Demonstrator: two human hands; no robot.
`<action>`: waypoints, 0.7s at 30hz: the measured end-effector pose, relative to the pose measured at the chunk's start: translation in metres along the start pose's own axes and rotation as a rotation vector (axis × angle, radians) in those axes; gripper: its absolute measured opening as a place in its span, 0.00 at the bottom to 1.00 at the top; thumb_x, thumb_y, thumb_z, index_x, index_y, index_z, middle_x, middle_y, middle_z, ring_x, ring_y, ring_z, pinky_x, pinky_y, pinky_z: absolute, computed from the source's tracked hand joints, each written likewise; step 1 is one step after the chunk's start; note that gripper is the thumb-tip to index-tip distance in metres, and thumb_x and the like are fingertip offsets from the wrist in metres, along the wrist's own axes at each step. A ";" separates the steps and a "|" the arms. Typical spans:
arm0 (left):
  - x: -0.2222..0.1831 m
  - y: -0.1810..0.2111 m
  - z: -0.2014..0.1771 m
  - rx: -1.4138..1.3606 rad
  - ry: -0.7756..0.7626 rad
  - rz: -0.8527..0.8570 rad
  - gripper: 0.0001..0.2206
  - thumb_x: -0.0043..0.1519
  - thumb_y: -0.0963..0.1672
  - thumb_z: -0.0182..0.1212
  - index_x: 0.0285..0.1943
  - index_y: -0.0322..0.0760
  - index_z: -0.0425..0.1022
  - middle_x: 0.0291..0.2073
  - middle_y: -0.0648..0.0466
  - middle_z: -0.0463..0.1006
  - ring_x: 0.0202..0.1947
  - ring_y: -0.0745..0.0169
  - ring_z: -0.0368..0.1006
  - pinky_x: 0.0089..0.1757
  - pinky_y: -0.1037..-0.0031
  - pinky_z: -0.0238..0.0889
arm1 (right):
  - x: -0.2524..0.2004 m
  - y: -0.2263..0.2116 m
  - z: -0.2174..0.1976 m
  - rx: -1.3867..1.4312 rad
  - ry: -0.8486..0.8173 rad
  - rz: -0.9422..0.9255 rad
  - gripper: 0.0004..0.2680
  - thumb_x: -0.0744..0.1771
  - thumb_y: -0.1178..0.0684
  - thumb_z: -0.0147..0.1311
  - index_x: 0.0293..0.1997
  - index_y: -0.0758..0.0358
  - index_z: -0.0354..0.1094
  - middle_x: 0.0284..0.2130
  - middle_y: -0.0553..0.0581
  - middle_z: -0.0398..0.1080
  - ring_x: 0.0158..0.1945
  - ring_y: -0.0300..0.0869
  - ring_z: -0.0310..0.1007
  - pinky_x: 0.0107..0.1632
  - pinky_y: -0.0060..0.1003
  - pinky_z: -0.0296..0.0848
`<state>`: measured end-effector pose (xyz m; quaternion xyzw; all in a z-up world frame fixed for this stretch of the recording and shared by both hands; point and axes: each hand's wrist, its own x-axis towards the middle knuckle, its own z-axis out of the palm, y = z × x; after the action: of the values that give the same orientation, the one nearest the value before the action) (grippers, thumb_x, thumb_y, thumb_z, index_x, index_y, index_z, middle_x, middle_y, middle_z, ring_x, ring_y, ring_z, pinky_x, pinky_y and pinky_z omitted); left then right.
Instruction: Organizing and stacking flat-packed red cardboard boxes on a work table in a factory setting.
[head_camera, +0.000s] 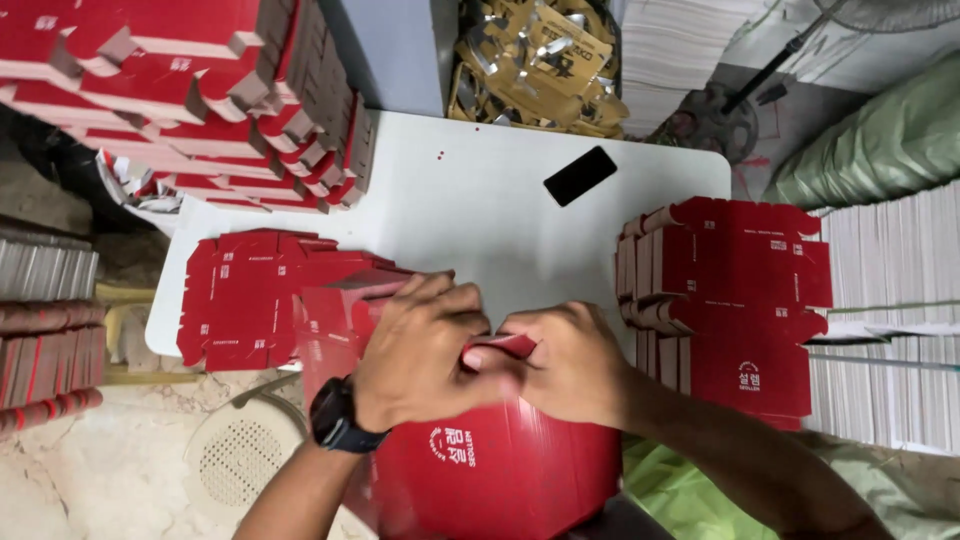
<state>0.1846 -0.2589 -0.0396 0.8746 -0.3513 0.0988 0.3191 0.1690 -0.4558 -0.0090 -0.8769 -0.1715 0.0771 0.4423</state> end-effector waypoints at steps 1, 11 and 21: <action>0.004 0.005 -0.009 -0.005 -0.009 0.012 0.26 0.48 0.63 0.67 0.18 0.44 0.71 0.21 0.59 0.67 0.27 0.51 0.68 0.39 0.60 0.65 | -0.001 -0.004 -0.002 0.001 0.013 0.009 0.16 0.62 0.40 0.63 0.18 0.58 0.67 0.08 0.62 0.58 0.14 0.52 0.59 0.21 0.40 0.64; -0.005 0.024 -0.040 0.015 0.127 0.083 0.34 0.41 0.68 0.66 0.20 0.40 0.66 0.22 0.59 0.58 0.25 0.59 0.52 0.30 0.66 0.44 | -0.027 -0.031 -0.039 -0.170 0.144 -0.362 0.07 0.65 0.50 0.62 0.41 0.60 0.76 0.31 0.53 0.77 0.33 0.44 0.76 0.38 0.40 0.72; -0.043 0.012 -0.048 -0.058 0.255 0.015 0.39 0.29 0.70 0.61 0.22 0.36 0.69 0.22 0.57 0.58 0.29 0.59 0.51 0.36 0.67 0.47 | -0.081 0.052 -0.008 1.243 -0.359 -0.132 0.22 0.67 0.54 0.67 0.66 0.69 0.61 0.55 0.68 0.74 0.55 0.49 0.78 0.54 0.43 0.78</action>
<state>0.1474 -0.2110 -0.0134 0.8428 -0.3171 0.2011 0.3857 0.1081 -0.5208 -0.0472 -0.4186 -0.2196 0.2799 0.8356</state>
